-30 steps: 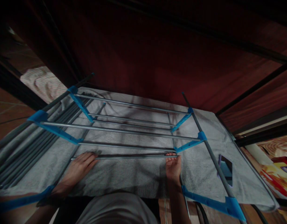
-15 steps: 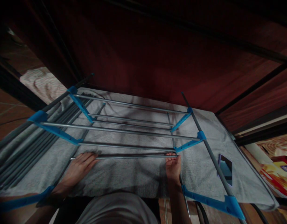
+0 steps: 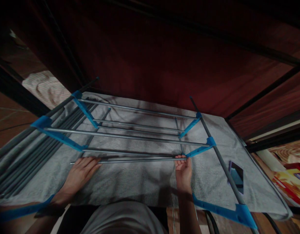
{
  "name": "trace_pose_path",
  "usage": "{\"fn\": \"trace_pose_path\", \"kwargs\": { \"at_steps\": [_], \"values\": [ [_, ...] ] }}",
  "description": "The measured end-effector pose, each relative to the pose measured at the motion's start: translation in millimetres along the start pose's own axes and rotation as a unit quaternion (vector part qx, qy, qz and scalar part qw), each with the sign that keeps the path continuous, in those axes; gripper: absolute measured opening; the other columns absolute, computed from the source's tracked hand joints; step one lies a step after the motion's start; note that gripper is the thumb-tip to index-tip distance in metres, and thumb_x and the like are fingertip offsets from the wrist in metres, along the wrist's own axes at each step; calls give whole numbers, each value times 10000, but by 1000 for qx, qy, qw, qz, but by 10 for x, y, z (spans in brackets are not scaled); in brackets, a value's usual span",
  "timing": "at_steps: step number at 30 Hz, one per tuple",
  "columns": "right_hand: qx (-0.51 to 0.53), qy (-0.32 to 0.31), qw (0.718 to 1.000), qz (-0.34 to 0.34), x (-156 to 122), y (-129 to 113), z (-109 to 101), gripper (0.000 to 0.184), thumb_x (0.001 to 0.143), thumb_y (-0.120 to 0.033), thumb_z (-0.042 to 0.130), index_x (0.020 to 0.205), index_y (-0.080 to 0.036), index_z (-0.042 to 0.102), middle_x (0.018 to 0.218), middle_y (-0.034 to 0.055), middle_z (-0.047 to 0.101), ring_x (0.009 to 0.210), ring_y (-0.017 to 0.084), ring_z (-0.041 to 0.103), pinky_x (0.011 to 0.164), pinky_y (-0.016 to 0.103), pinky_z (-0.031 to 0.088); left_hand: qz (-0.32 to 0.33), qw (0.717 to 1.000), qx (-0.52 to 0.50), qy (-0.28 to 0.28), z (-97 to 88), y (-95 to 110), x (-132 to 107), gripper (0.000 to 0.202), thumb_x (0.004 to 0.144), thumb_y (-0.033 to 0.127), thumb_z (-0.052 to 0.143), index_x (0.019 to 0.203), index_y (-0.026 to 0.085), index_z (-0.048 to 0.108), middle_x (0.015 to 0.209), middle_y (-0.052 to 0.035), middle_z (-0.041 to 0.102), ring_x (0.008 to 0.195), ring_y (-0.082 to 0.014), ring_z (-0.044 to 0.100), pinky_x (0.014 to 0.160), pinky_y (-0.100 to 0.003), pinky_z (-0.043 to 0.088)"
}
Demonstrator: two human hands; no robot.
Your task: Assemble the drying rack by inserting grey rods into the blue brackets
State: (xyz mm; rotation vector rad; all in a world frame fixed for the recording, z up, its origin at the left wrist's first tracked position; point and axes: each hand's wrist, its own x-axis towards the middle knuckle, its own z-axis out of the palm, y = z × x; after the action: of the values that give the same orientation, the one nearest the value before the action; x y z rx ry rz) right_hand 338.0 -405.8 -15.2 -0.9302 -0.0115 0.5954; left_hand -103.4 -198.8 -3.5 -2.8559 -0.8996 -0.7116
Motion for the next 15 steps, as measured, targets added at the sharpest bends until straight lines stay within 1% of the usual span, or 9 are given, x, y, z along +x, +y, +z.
{"fn": "trace_pose_path", "kwargs": {
  "at_steps": [3,6,8,11,15],
  "values": [
    [1,-10,1000,-6,48,-41,94,159,854,-375,660,857,-218,639,825,-19,699,800,133,684,837,301,577,-8,1000,0,1,-24,18,46,278,1008,362,466,1078,218,694,978,-66,719,922,-245,629,837,-395,436],
    [0,-12,1000,3,59,-27,126,160,845,-366,671,871,-208,652,828,-11,697,807,134,682,838,302,579,-12,1000,9,6,-15,19,59,269,1003,354,475,1089,213,688,1011,-74,722,956,-254,628,867,-408,426],
    [4,-4,1000,11,29,18,132,159,845,-363,675,871,-207,658,834,-10,699,818,136,685,848,306,579,-20,999,22,15,2,4,47,286,1009,356,458,1102,207,684,1040,-83,725,993,-263,631,905,-422,417],
    [4,-10,999,35,-41,117,147,157,858,-371,676,863,-215,658,846,-12,705,832,142,692,861,321,583,-42,998,46,22,25,-27,13,326,1020,362,415,1137,198,672,1067,-95,729,1024,-273,631,947,-442,404],
    [9,-18,999,48,-56,212,195,153,845,-367,700,847,-223,649,830,-28,703,818,136,696,849,307,591,-57,997,56,16,22,-38,-16,349,1026,368,385,1133,195,668,1054,-97,729,997,-272,635,937,-443,407]
  ]
}}
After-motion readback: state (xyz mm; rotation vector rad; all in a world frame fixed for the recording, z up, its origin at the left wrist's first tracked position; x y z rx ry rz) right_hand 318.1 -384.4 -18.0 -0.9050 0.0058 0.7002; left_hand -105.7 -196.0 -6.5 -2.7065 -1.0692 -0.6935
